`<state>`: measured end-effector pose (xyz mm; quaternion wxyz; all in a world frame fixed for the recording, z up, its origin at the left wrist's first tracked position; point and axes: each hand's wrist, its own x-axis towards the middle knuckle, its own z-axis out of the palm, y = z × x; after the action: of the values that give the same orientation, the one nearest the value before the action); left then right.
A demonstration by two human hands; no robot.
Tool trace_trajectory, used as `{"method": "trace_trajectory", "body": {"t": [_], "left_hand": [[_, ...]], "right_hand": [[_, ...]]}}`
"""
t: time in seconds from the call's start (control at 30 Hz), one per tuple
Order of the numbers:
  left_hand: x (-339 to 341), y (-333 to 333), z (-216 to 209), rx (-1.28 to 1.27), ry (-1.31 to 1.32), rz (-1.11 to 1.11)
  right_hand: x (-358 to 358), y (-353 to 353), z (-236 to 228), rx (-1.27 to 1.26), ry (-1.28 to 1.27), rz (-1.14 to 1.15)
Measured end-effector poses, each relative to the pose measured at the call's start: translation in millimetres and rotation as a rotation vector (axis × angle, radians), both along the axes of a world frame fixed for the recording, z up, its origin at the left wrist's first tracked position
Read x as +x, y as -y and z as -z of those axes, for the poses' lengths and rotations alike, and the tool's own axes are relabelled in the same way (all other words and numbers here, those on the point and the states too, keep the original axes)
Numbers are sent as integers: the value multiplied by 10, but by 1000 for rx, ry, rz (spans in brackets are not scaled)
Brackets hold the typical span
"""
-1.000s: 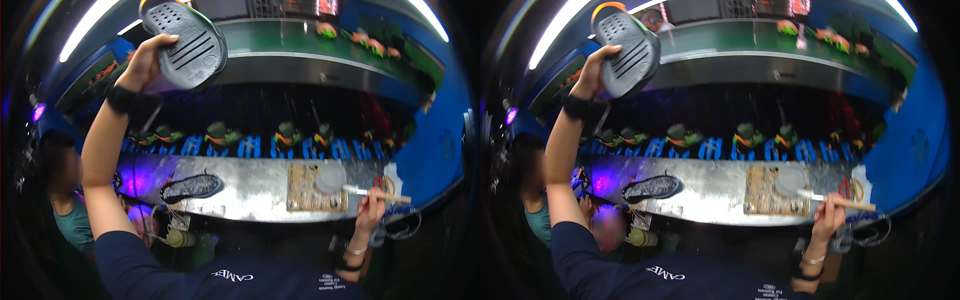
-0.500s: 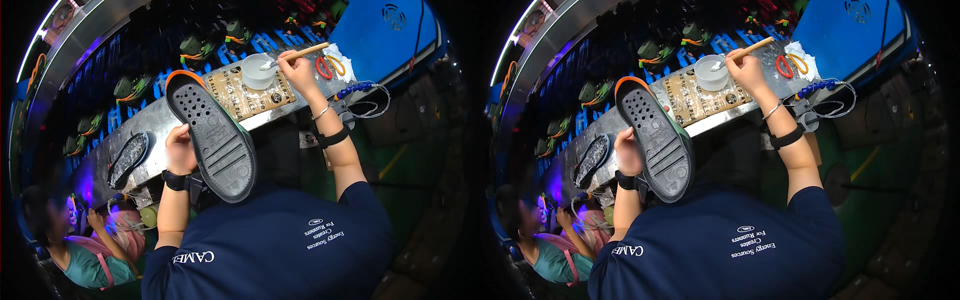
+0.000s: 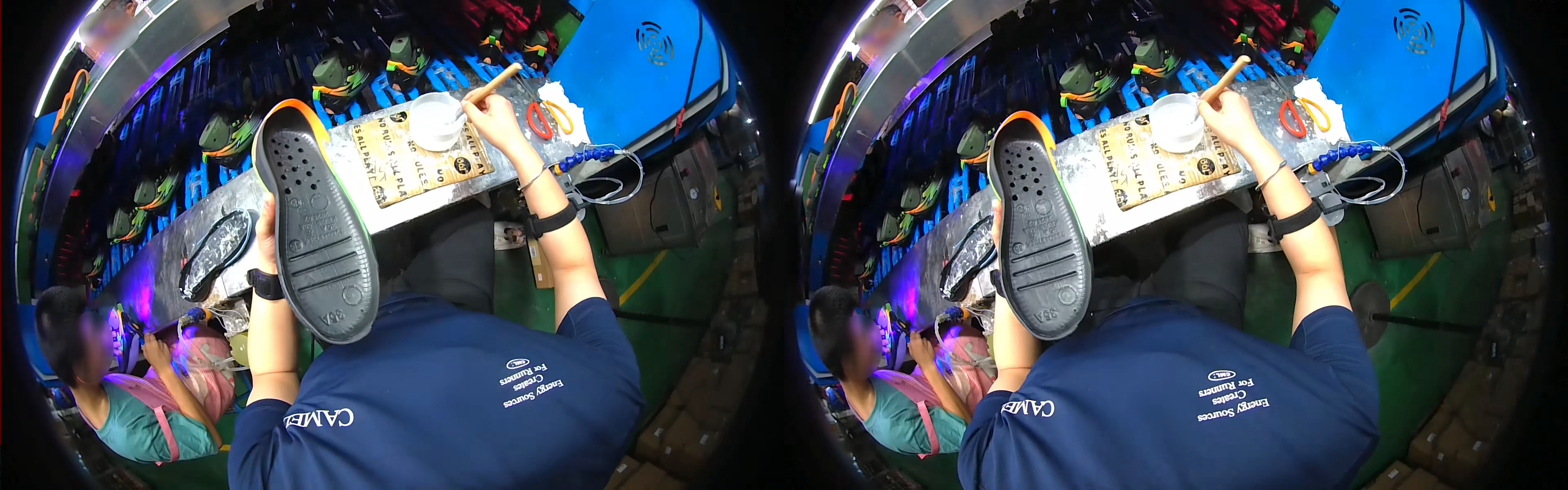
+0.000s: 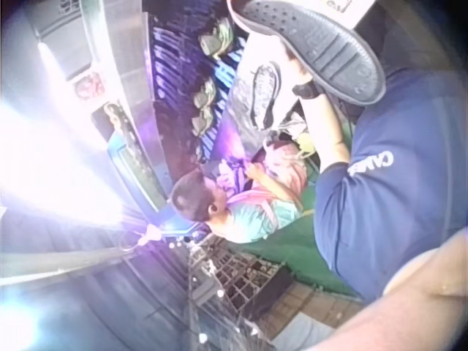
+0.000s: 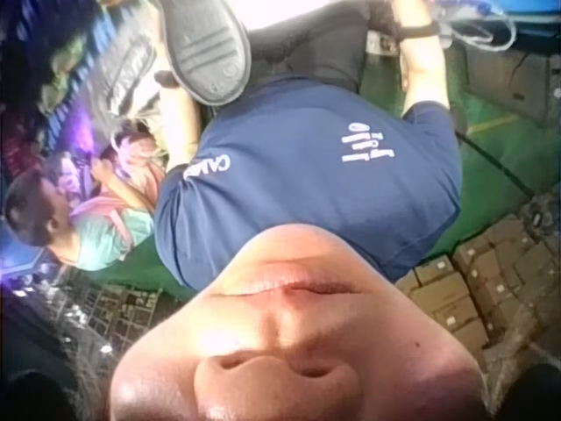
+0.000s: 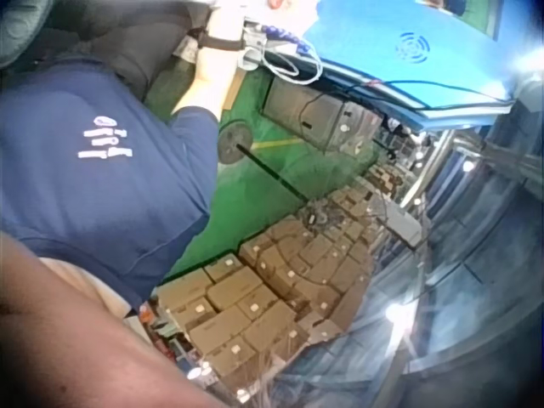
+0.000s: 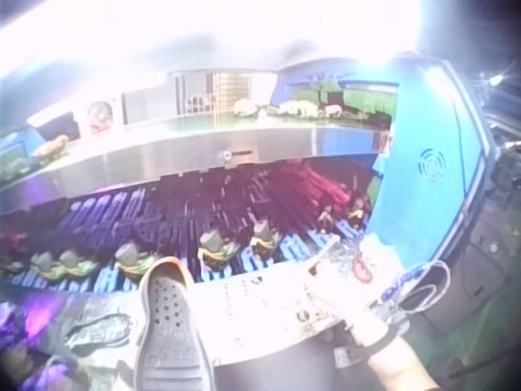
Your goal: Apply adhesive to the edges of shoe soles using a brush and place them on a conveyor.
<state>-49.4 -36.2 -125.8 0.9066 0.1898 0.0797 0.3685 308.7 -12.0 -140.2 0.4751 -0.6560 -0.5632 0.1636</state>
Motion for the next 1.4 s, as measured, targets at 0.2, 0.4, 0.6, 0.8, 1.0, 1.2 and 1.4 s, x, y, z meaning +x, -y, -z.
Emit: {"method": "trace_trajectory", "body": {"t": [0.2,0.4,0.6,0.8,1.0,1.2,1.4], "left_hand": [[76,-1,-146,65,-202,-46],[162,-19,-226,94,-284,-64],[178,21,-312,104,-334,-85],[176,31,-341,115,-373,-91],[153,56,-369,130,-407,-100],[139,80,-412,143,-444,-113],[131,98,-449,156,-496,-125]], "right_hand": [[-68,136,-188,-110,-338,-174],[-235,361,-602,60,-445,-259],[-847,467,-895,300,-245,-486],[-887,459,-862,217,-145,-504],[-928,381,-822,272,-276,-546],[-985,398,-960,333,-165,-649],[-921,462,-929,310,-270,-580]]}}
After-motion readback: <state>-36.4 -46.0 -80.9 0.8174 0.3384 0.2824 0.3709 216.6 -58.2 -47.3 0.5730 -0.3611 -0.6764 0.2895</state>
